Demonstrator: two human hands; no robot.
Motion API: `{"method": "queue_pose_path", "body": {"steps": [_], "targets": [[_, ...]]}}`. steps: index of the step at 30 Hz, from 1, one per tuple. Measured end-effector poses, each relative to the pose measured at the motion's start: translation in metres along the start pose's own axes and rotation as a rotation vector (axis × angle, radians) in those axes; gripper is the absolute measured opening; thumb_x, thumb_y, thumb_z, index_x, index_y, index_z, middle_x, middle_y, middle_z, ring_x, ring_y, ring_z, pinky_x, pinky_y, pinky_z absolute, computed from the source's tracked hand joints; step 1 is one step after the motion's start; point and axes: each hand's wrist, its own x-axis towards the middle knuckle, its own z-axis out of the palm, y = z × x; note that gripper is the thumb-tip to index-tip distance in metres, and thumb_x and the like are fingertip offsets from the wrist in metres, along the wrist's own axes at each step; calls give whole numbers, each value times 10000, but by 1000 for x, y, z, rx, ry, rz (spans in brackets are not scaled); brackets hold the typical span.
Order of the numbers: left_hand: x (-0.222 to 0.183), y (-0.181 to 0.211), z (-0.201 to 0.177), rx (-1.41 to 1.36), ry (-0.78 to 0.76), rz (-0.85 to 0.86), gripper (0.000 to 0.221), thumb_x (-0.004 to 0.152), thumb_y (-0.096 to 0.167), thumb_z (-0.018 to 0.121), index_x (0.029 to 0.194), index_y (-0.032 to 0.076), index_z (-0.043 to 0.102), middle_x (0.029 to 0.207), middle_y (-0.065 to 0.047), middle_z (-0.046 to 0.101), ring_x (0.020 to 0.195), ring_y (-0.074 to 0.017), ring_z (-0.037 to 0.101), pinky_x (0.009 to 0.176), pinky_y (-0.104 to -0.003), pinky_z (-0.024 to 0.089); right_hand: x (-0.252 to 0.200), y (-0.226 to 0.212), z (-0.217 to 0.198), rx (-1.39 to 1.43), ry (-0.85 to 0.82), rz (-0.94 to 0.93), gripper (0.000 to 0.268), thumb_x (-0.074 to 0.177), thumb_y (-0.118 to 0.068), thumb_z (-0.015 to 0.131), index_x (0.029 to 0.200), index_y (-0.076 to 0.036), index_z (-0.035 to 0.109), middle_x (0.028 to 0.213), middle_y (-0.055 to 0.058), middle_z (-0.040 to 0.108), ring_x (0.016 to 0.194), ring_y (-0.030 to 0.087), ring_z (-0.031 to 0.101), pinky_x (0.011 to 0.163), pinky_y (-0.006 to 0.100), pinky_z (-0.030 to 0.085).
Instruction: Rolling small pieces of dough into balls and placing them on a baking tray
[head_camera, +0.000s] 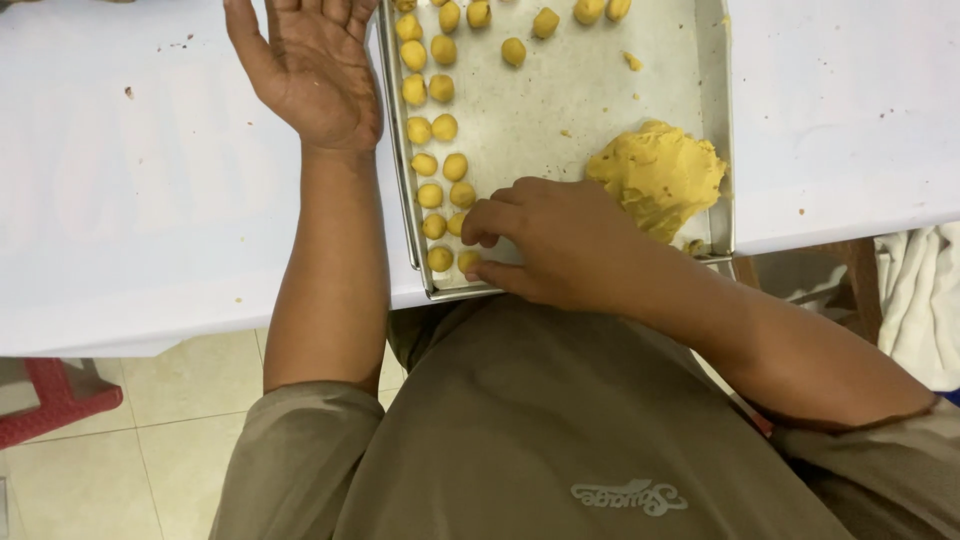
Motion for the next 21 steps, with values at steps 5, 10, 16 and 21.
{"method": "queue_pose_path", "body": {"steps": [5, 10, 16, 21], "targets": [[-1, 0, -4, 0, 56, -23, 607, 966, 610, 569, 1248, 88, 699, 1211, -149, 686, 1135, -322, 622, 995, -453, 485, -20, 13, -40, 53, 60, 97, 310, 996, -456, 614, 1185, -233, 720, 1056, -26, 751, 964, 189, 676, 726, 397, 547], [-2, 6, 10, -25, 124, -85, 619, 909, 621, 609, 1210, 88, 702, 1137, -101, 711, 1096, -310, 693, 1012, -446, 559, -47, 63, -71, 10, 401, 200, 211, 1059, -270, 690, 1193, -124, 762, 1086, 26, 766, 791, 228, 667, 672, 429, 506], [-4, 10, 17, 94, 123, -84, 681, 921, 640, 536, 1249, 63, 691, 1238, -164, 702, 1222, -390, 696, 978, -405, 570, -24, 108, -73, -100, 514, 43, 177, 1103, -209, 716, 1208, -83, 783, 1084, 50, 750, 891, 272, 647, 688, 441, 480], [-4, 9, 10, 126, 130, -112, 739, 928, 657, 501, 1326, 61, 682, 1261, -138, 707, 1283, -398, 681, 1003, -401, 555, 21, 110, -63, -283, 478, -15, 248, 1084, -333, 676, 1247, -184, 791, 1144, 46, 734, 1030, 301, 665, 596, 492, 546]]}}
